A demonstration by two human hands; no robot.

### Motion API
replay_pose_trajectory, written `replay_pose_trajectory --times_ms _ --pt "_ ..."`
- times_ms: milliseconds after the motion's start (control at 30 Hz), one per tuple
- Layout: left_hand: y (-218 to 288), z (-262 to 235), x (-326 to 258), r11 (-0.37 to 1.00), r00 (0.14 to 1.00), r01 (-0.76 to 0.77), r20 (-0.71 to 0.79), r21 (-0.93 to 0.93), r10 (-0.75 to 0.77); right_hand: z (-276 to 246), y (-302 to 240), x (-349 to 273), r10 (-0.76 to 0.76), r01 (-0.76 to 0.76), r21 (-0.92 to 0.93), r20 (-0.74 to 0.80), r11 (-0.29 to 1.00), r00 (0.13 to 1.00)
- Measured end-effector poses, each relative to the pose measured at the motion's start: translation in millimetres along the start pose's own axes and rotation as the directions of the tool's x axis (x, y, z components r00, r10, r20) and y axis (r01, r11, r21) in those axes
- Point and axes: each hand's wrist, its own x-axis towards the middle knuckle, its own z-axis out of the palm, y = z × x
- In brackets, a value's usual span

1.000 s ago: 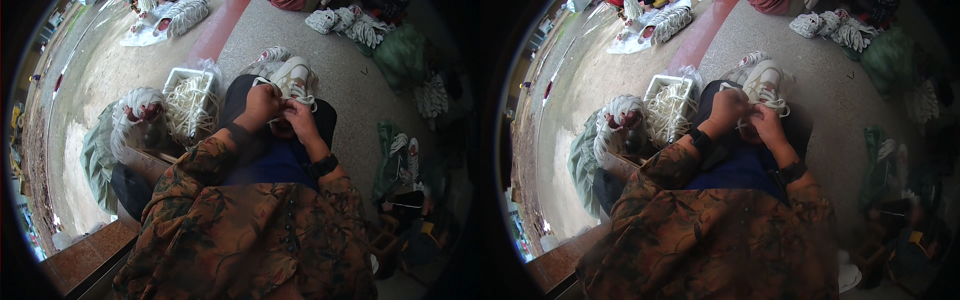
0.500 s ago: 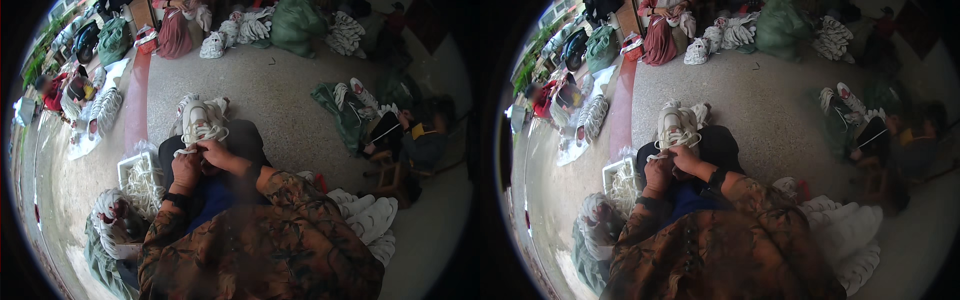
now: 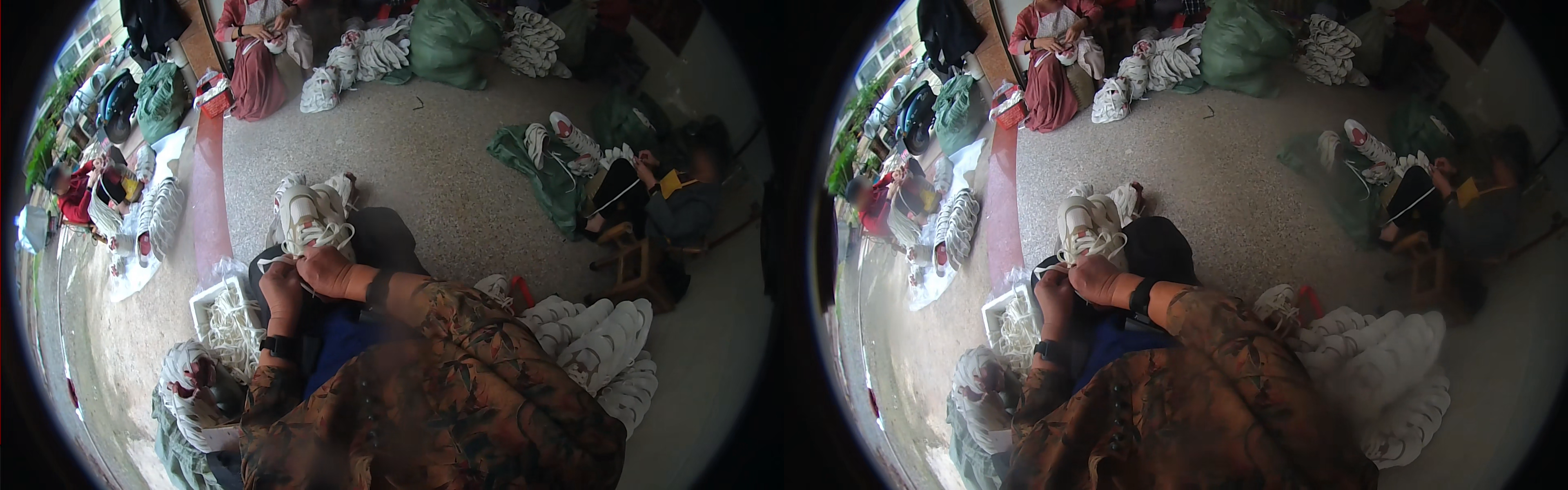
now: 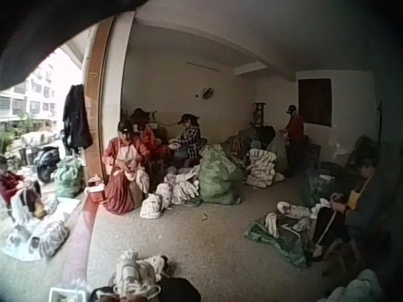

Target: Lacing a white sneaker while sitting in a workshop.

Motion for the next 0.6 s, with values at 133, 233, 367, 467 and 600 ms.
replay_pose_trajectory --times_ms 133,233,367,467,600 --pt "-3 1 2 0.991 0.99 0.135 0.034 -0.005 -0.135 -33 13 -27 -0.283 0.25 0.132 0.435 0.959 0.855" --pt "-9 3 -1 0.998 0.998 0.056 0.016 -0.039 -0.055 -47 20 -51 -0.331 0.243 0.232 0.514 0.942 0.792" --pt "-9 9 -2 0.998 1.0 0.023 -0.008 0.053 -0.022 -32 14 -56 -0.324 0.269 0.193 0.372 0.944 0.87" --pt "-11 6 4 0.998 0.999 0.045 -0.022 0.035 -0.044 -16 15 -53 -0.316 0.312 0.071 0.347 0.948 0.883" --pt "-20 3 24 0.828 0.896 0.444 0.139 -0.342 -0.422 -6 14 -44 -0.3 0.349 -0.123 0.303 0.929 0.905"
